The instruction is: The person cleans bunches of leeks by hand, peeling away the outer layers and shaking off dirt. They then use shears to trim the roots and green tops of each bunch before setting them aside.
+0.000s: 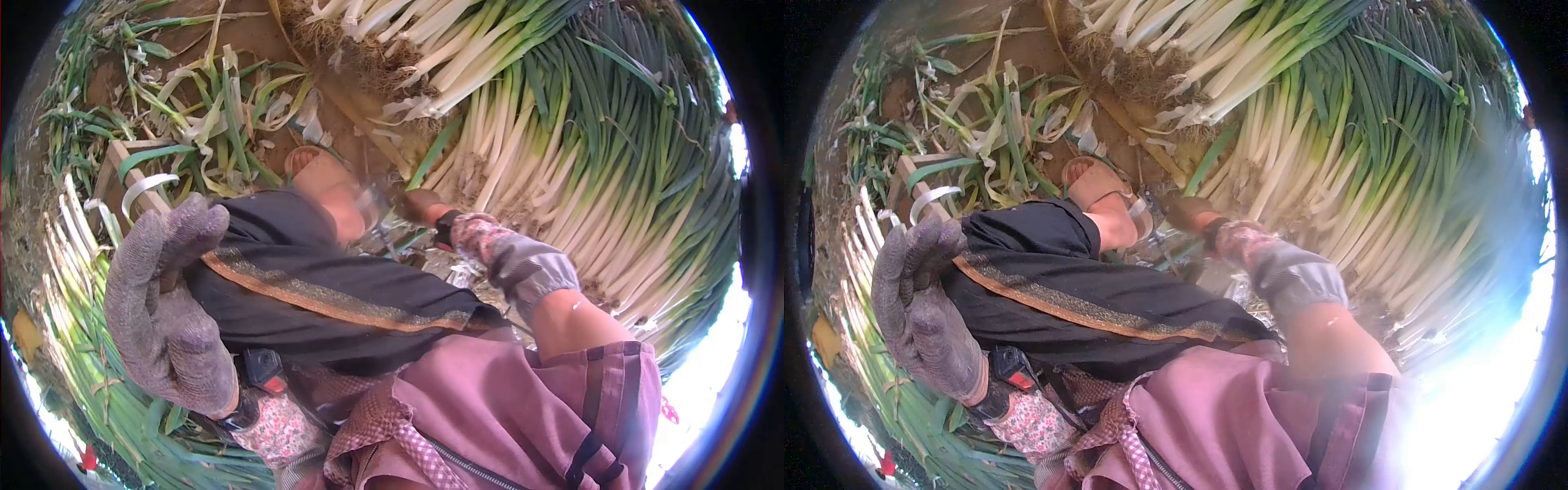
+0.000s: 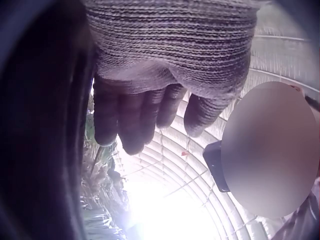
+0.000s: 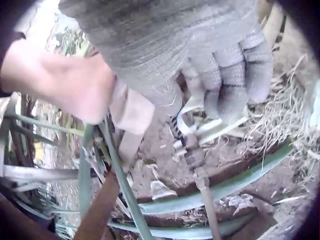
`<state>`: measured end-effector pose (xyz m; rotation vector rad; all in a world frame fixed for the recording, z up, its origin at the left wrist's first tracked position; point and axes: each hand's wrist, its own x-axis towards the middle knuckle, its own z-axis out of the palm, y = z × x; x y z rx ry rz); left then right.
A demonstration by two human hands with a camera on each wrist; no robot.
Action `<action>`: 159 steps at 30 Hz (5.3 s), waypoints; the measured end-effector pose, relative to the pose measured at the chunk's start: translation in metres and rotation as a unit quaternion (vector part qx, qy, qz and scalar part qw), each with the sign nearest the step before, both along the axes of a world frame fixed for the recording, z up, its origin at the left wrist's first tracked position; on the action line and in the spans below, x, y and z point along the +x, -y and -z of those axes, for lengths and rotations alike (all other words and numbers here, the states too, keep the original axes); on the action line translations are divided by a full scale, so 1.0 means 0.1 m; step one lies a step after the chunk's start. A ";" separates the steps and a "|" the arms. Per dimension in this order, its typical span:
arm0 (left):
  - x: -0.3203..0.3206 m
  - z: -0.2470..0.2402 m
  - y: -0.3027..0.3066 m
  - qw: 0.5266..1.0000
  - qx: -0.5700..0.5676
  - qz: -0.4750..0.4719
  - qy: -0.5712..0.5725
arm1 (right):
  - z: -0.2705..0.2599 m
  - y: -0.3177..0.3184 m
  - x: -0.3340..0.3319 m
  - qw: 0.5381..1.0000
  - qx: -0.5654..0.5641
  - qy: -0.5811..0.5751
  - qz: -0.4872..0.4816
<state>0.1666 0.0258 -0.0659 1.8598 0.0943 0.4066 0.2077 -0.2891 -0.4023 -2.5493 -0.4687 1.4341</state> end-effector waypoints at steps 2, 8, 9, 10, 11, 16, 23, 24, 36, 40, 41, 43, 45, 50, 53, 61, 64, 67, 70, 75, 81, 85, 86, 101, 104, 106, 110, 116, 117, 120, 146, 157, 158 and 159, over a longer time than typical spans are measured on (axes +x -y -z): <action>-0.08 -0.03 0.03 1.000 0.010 -0.013 0.021 | 0.37 -0.11 -0.22 0.999 -0.036 0.016 0.038; -0.74 -0.20 -0.13 0.991 0.065 -0.112 0.023 | 0.12 -0.45 -0.16 0.987 -0.048 0.094 0.118; -0.87 -0.19 -0.19 0.985 0.086 -0.145 0.029 | 0.11 -0.40 -0.08 0.990 -0.017 0.116 0.083; -1.04 -0.17 -0.29 0.980 0.067 -0.185 0.021 | 0.07 -0.33 -0.01 0.989 0.012 0.138 0.049; -1.21 -0.14 -0.40 0.973 0.045 -0.224 0.014 | -0.02 -0.27 0.04 0.991 -0.010 0.137 -0.003; -1.61 0.40 -0.62 0.919 0.056 -0.368 -0.130 | 0.50 0.22 0.30 0.972 -0.092 0.179 -0.119; -2.54 1.66 -0.74 0.918 0.080 -0.312 -0.233 | -0.45 -0.50 0.73 0.984 -0.025 0.171 -0.042; -2.55 1.73 -0.72 0.910 -0.010 -0.341 -0.235 | -0.96 -0.69 0.85 0.987 0.088 0.133 0.032; -2.47 1.57 -0.47 0.876 -0.161 -0.411 -0.194 | -0.34 -0.38 0.43 0.988 0.033 0.138 0.067; -2.73 1.85 -0.71 0.882 -0.176 -0.375 -0.226 | 0.14 -0.19 0.04 0.996 -0.058 0.056 0.023; -2.72 1.88 -0.71 0.882 -0.159 -0.374 -0.237 | 0.20 -0.19 -0.07 0.996 -0.030 0.077 0.017; -2.69 1.87 -0.68 0.887 -0.113 -0.376 -0.241 | 0.22 -0.26 -0.13 0.994 0.008 0.107 0.021; -2.64 1.86 -0.57 0.893 -0.055 -0.382 -0.231 | 0.23 -0.30 -0.11 0.991 0.025 0.123 0.041; -2.53 1.72 -0.43 0.881 0.043 -0.386 -0.269 | 0.73 -0.16 -0.21 0.985 0.028 0.156 -0.062; -2.14 1.29 -0.19 0.861 -0.142 -0.425 -0.240 | 0.45 -0.18 -0.23 0.983 0.030 0.173 -0.047; -2.33 1.07 -0.22 0.883 -0.045 -0.425 -0.194 | -0.23 0.09 0.34 0.954 0.020 0.290 -0.077; -2.45 1.05 -0.23 0.901 -0.014 -0.407 -0.148 | -0.95 0.10 0.73 0.920 0.054 0.388 -0.022; -2.49 0.82 -0.19 0.908 0.094 -0.398 -0.089 | -1.90 0.04 1.08 0.730 0.262 0.587 -0.233; -2.45 0.17 0.04 0.945 -0.021 -0.324 -0.043 | -2.90 -0.50 0.66 0.815 0.466 0.339 0.061; -2.52 -0.01 0.37 0.953 -0.224 -0.161 0.128 | -3.94 -1.39 -0.73 0.840 0.532 0.079 -0.063; -2.94 -0.15 0.59 0.833 -0.438 -0.259 0.216 | -3.78 -1.97 -1.79 0.775 0.541 0.034 -0.326; -2.98 -0.02 0.51 0.846 -0.389 -0.318 0.179 | -3.92 -1.96 -1.89 0.808 0.476 -0.042 -0.343; -2.86 0.15 0.46 0.858 -0.349 -0.336 0.172 | -3.95 -1.96 -1.91 0.826 0.437 -0.010 -0.356; -4.59 0.79 -0.89 0.679 0.229 -0.579 -0.389 | -2.93 -2.69 -0.74 0.810 0.398 -0.431 0.013; -4.38 1.15 -0.58 0.533 0.258 -0.555 -0.584 | -2.83 -2.66 -0.72 0.802 0.397 -0.445 0.037; -4.34 1.51 -0.59 0.503 0.247 -0.614 -0.556 | -2.80 -2.64 -0.69 0.799 0.390 -0.455 0.058; -4.29 1.79 -0.70 0.453 0.312 -0.633 -0.544 | -2.80 -2.61 -0.63 0.802 0.380 -0.445 0.116; -4.39 1.51 -1.03 0.494 0.156 -0.630 -0.579 | -2.52 -2.63 -0.62 0.827 0.377 -0.407 0.093; -4.51 1.71 -1.10 0.508 0.234 -0.634 -0.534 | -2.54 -2.66 -0.64 0.832 0.365 -0.408 0.088; -4.92 2.34 -1.28 0.547 0.377 -0.641 -0.385 | -2.66 -2.74 -0.71 0.838 0.356 -0.403 0.089; -4.95 1.78 -1.37 0.558 0.471 -0.521 -0.441 | -2.62 -2.65 -0.57 0.813 0.367 -0.446 0.071; -3.92 -0.45 -1.46 0.528 0.396 -0.526 -0.537 | -2.61 -2.54 -0.43 0.798 0.377 -0.462 0.089; -3.91 -0.55 -1.50 0.552 0.406 -0.515 -0.514 | -2.63 -2.54 -0.43 0.787 0.389 -0.468 0.100; -3.88 -0.63 -1.51 0.576 0.415 -0.503 -0.493 | -2.63 -2.52 -0.42 0.790 0.387 -0.465 0.097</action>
